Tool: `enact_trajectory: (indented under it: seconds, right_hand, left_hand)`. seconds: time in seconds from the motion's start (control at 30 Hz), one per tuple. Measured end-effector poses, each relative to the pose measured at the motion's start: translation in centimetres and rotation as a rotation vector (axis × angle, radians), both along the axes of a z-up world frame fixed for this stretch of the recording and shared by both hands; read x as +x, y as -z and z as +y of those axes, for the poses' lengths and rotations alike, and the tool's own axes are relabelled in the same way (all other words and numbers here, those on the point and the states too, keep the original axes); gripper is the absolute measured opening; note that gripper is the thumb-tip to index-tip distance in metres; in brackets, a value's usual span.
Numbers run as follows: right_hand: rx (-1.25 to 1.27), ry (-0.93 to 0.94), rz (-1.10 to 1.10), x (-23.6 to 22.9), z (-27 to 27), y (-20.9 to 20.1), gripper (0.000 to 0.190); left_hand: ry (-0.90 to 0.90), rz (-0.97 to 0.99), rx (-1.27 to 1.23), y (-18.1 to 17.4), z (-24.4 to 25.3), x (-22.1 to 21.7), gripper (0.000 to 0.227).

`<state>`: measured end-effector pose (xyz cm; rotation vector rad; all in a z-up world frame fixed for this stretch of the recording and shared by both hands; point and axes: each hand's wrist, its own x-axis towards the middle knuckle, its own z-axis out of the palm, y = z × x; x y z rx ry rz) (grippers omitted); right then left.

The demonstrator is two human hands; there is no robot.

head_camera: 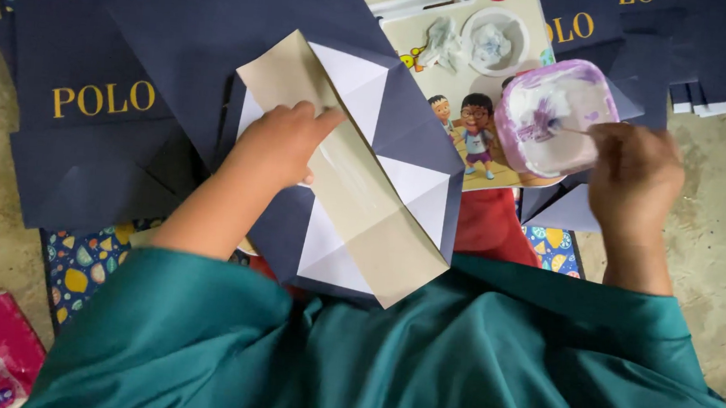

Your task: The person assembles a paper box by applying glue to the inner flaps with a small stick, then folding and pressing the flaps to secure them. The person repeats the gluing and folding steps on multiple boxes, handling each one at a time.

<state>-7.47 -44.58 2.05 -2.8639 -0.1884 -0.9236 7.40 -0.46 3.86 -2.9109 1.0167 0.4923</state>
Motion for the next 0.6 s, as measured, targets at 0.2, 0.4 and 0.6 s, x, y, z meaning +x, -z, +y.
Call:
enact_trajectory:
  seconds: [0.2,0.4,0.6]
  right_hand:
    - [0.83,-0.038,-0.111,-0.4,0.9,-1.2,0.014]
    - [1.609,-0.049,-0.032,1.0,4.3,-4.0,0.018]
    - [0.144,-0.131,-0.132,0.8,2.8,-2.5,0.026]
  left_hand:
    - [0.02,0.191,0.145,-2.7,-1.8,1.3,0.125]
    - [-0.04,0.228,0.106,-4.3,-1.8,0.2,0.158]
    - [0.0,0.087,0.087,-2.2,-1.7,0.8,0.166]
